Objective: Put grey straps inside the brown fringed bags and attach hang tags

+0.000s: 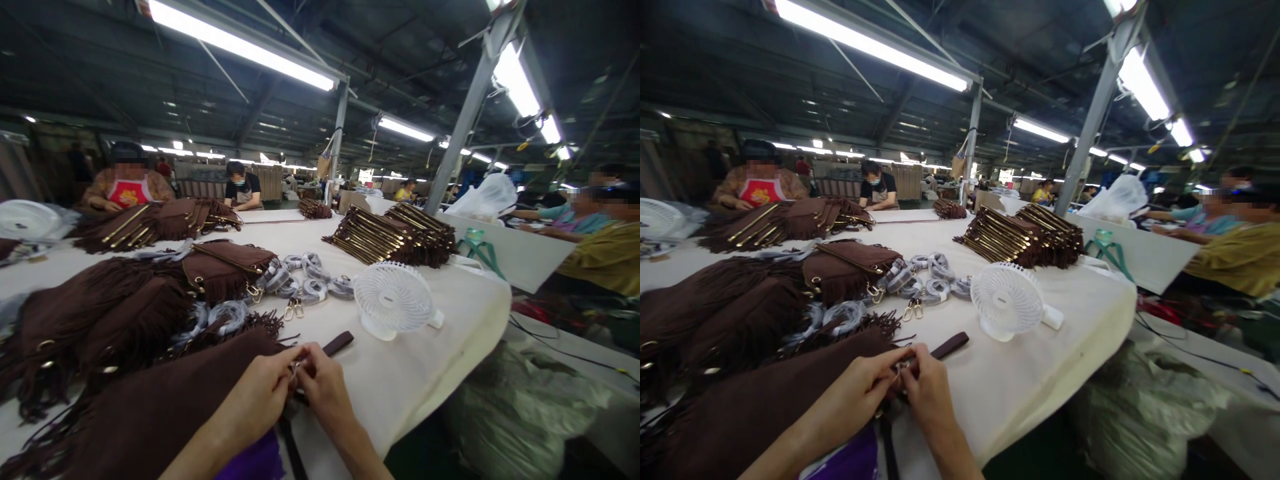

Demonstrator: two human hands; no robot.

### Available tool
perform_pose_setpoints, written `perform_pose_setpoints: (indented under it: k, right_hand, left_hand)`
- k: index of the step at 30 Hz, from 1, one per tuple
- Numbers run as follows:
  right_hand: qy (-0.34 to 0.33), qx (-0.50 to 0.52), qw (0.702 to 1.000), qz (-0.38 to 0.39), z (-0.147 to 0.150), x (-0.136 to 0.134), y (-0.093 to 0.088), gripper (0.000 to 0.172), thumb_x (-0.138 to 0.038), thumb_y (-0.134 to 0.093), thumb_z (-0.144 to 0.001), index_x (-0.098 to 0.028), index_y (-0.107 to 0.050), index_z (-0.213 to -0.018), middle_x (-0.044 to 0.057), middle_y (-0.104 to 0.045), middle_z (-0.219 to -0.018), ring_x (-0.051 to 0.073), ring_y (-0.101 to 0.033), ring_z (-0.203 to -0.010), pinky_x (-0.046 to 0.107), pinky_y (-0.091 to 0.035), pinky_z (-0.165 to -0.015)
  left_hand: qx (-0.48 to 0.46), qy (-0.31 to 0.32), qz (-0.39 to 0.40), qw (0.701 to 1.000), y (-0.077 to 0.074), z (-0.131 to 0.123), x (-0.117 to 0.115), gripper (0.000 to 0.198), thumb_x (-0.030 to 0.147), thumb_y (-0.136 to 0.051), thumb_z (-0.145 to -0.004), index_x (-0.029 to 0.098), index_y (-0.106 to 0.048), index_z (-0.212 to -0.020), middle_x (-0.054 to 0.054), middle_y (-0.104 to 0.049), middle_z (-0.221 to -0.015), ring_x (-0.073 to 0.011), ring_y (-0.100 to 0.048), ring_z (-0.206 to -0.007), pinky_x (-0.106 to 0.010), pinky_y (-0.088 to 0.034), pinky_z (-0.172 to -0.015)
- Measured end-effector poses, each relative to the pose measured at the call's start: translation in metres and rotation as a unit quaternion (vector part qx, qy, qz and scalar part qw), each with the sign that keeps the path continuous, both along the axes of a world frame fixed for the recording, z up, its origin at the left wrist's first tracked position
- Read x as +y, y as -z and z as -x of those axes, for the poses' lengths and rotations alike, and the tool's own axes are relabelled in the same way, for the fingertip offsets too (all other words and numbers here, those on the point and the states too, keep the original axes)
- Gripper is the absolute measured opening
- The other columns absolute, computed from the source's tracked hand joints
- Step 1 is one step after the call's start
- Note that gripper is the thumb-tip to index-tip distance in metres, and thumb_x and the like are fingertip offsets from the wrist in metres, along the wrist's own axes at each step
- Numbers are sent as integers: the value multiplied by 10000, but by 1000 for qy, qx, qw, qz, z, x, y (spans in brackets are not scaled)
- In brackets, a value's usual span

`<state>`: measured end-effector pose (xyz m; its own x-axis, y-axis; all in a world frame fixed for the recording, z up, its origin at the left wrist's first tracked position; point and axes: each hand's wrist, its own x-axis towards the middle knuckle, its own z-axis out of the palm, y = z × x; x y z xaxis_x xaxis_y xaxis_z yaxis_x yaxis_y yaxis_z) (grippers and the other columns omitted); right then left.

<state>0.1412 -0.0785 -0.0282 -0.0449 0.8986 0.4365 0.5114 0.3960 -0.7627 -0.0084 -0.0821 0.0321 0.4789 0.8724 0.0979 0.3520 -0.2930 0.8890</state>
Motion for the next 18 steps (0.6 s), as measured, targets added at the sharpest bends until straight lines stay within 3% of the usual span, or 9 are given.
perform_pose_setpoints:
  k: [2,5,7,10,15,18]
  right_hand:
    - [-29,96,995,12,-3,0,1,203,-179,-523,-834,-194,-642,-998,-28,-624,-643,144,-610,-571,208,-469,-551]
    - [-70,145,987,-19,-5,-1,3,215,-270,-512,-887,-210,-663,-1027,-2,-677,-772,151,-636,-659,214,-503,-597]
    - [-61,139,988,-27,-5,-1,4,201,-285,-519,-897,-205,-665,-1010,-19,-645,-700,139,-603,-606,203,-486,-563]
    - [-45,110,992,-48,-4,-2,4,190,-278,-526,-912,-210,-654,-1035,-41,-585,-635,127,-562,-570,196,-468,-551]
    - [-64,72,980,-176,-2,-1,0,189,-226,-484,-942,-211,-673,-942,50,-595,-922,155,-590,-818,233,-493,-713]
    - [-46,49,979,-190,-7,0,-1,191,-174,-459,-936,-203,-634,-865,51,-587,-906,161,-579,-836,244,-480,-735]
  left_hand:
    - [-14,-18,4,1000,2,-2,-2,539,149,-467,-760,182,-563,-1289,42,-599,-587,-125,-523,-513,-199,-379,-497]
    - [-72,-68,93,991,8,-2,2,608,220,-557,-754,160,-465,-1351,18,-651,-611,-147,-544,-455,-195,-373,-394]
    - [-91,-74,110,987,11,0,8,482,266,-613,-740,154,-575,-1207,-11,-679,-639,-164,-575,-480,-195,-377,-375]
    - [-90,-74,88,989,13,2,15,199,331,-637,-739,152,-678,-817,-24,-675,-647,-169,-613,-543,-185,-382,-384]
    - [-129,-87,142,977,19,6,24,302,444,-688,-686,146,-646,-714,-12,-653,-590,-143,-598,-481,-170,-313,-349]
    - [-180,-139,172,958,20,18,31,366,477,-747,-607,146,-613,-691,-17,-652,-583,-106,-561,-433,-146,-228,-334]
